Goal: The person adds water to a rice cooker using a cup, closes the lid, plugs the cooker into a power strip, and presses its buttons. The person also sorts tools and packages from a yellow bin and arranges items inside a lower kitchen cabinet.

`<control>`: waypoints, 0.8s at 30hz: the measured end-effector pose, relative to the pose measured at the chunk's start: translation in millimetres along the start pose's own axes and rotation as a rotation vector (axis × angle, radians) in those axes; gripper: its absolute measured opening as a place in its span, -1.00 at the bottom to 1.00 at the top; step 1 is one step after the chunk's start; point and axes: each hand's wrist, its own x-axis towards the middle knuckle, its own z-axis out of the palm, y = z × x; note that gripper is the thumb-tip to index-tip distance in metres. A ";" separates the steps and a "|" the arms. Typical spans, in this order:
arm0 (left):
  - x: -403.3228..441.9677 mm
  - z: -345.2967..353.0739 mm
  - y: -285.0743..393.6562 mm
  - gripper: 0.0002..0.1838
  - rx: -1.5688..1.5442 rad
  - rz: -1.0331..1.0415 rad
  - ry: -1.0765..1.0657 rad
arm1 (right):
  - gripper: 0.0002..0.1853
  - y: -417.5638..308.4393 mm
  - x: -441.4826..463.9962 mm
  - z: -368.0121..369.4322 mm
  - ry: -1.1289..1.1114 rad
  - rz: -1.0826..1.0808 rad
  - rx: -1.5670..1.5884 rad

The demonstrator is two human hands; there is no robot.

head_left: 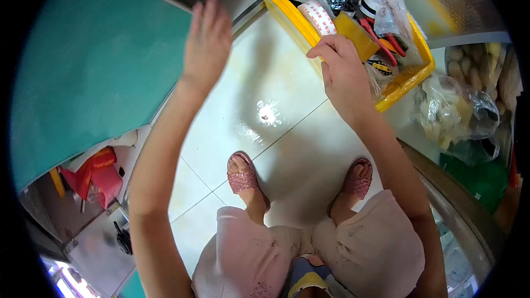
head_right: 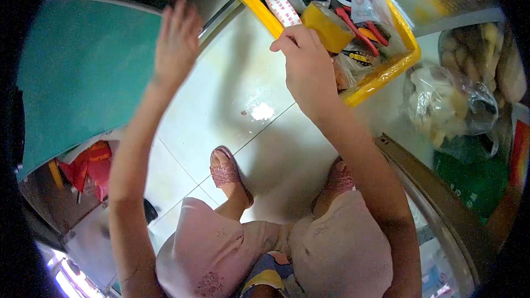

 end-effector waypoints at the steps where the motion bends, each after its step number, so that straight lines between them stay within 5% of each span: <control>1: 7.2 0.4 -11.6 -0.75 0.244 -0.025 -0.012 | -0.73 -1.8 -0.2 1.0 -0.006 0.001 -0.013; 7: 30.1 -45.1 -8.5 -0.78 0.159 -0.027 -0.636 | -0.74 -5.1 4.3 1.4 -0.100 -0.003 -0.146; 13: -84.3 -130.9 76.5 -0.83 0.067 0.131 -0.463 | -0.76 -14.3 11.0 0.0 -0.174 -0.001 -0.258; 17: -164.0 -185.5 103.4 -0.86 -0.127 0.196 -0.870 | -0.77 -11.3 11.3 -4.7 -0.182 -0.007 -0.194; 20: -246.7 -182.7 117.8 -0.82 -0.081 0.061 -1.068 | -0.77 -12.6 10.4 -7.5 -0.171 0.004 -0.165; 24: -288.5 -182.7 115.8 -0.86 -0.081 -0.124 -1.119 | -0.75 -14.7 8.3 -3.2 -0.163 0.024 -0.195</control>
